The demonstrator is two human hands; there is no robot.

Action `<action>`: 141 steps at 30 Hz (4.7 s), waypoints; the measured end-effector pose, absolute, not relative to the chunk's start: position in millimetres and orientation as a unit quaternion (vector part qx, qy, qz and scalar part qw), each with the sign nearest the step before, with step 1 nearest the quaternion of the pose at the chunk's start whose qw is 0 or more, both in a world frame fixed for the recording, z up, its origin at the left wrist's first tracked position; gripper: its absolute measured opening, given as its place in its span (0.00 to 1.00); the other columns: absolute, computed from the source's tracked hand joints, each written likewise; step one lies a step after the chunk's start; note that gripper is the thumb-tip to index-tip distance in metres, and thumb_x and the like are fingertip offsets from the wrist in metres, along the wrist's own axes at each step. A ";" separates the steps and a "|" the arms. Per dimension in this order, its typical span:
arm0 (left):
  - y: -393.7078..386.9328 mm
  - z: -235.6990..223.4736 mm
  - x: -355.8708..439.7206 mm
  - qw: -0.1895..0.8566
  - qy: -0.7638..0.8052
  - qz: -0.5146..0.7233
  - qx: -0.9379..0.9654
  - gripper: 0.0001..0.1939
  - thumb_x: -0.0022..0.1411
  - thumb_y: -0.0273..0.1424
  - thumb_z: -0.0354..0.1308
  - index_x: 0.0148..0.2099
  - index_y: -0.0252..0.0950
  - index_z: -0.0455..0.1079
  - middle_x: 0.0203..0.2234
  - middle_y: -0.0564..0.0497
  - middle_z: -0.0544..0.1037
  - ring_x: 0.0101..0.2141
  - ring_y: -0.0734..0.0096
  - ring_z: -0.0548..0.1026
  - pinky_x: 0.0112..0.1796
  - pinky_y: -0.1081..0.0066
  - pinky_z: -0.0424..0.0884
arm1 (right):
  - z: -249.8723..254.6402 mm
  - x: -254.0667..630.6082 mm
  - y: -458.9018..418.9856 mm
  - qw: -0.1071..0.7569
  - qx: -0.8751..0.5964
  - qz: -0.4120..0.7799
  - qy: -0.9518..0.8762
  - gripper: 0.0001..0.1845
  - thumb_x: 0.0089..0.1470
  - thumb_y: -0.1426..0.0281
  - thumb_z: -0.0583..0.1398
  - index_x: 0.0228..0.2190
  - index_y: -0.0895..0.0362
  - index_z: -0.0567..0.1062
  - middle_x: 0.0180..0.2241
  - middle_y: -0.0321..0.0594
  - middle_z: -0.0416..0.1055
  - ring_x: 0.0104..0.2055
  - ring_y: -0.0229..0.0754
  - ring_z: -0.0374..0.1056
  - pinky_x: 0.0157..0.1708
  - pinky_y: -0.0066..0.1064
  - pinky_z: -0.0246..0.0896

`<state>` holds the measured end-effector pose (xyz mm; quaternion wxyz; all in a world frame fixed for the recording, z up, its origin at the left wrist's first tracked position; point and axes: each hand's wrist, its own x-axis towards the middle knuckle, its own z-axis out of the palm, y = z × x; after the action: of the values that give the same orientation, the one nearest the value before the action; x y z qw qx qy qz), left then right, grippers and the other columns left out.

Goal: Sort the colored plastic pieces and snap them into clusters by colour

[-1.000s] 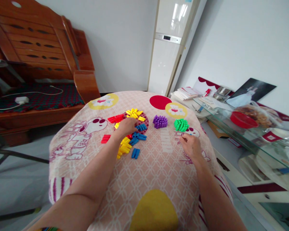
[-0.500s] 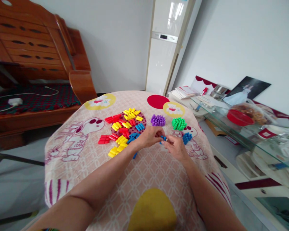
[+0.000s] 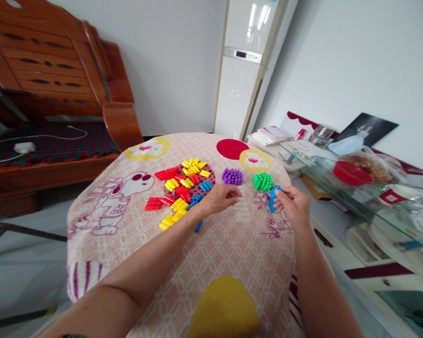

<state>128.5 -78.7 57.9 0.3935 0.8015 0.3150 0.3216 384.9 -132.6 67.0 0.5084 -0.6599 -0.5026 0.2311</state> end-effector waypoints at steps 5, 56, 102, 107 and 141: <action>-75.8 56.2 126.9 0.395 0.314 0.322 0.801 0.07 0.57 0.25 0.57 0.39 0.33 0.74 0.21 0.54 0.77 0.24 0.77 0.74 0.29 0.77 0.69 | 63.4 435.3 -132.7 0.420 -0.776 0.196 -0.429 0.12 0.44 0.62 0.64 0.28 0.59 0.76 0.17 0.40 0.72 0.19 0.44 0.70 0.17 0.30 0.64; -31.1 72.0 47.5 0.213 0.479 0.171 0.835 0.15 0.51 0.27 0.57 0.41 0.33 0.78 0.29 0.52 0.81 0.30 0.69 0.77 0.32 0.75 0.68 | 64.8 386.5 -138.3 0.440 -0.643 0.228 -0.584 0.15 0.46 0.58 0.63 0.23 0.57 0.72 0.17 0.35 0.70 0.15 0.36 0.64 0.15 0.25 0.58; -23.8 46.7 64.2 0.203 0.462 0.227 0.833 0.15 0.53 0.30 0.54 0.41 0.34 0.78 0.28 0.51 0.81 0.31 0.68 0.77 0.33 0.74 0.70 | 56.7 366.1 -112.3 0.111 -0.810 -0.099 -0.567 0.15 0.58 0.60 0.60 0.38 0.55 0.82 0.34 0.50 0.79 0.36 0.48 0.73 0.33 0.33 0.60; -20.7 44.0 57.7 0.175 0.495 0.256 0.812 0.15 0.55 0.29 0.54 0.42 0.33 0.78 0.30 0.49 0.82 0.34 0.66 0.78 0.35 0.72 0.72 | 51.8 370.4 -108.8 0.098 -0.811 -0.105 -0.568 0.14 0.58 0.61 0.60 0.37 0.56 0.82 0.34 0.51 0.79 0.36 0.49 0.74 0.33 0.34 0.61; -42.3 48.1 96.0 0.479 0.338 0.304 0.751 0.08 0.54 0.28 0.59 0.38 0.34 0.67 0.26 0.53 0.78 0.26 0.73 0.77 0.29 0.74 0.73 | 38.4 298.1 -141.8 0.360 -0.571 0.162 -0.720 0.19 0.59 0.59 0.54 0.36 0.57 0.79 0.25 0.39 0.76 0.26 0.39 0.70 0.28 0.27 0.59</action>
<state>96.0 -42.3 48.1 0.4790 0.7507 0.3381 0.3044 298.1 -141.8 38.4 0.3599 -0.5712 -0.7198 0.1617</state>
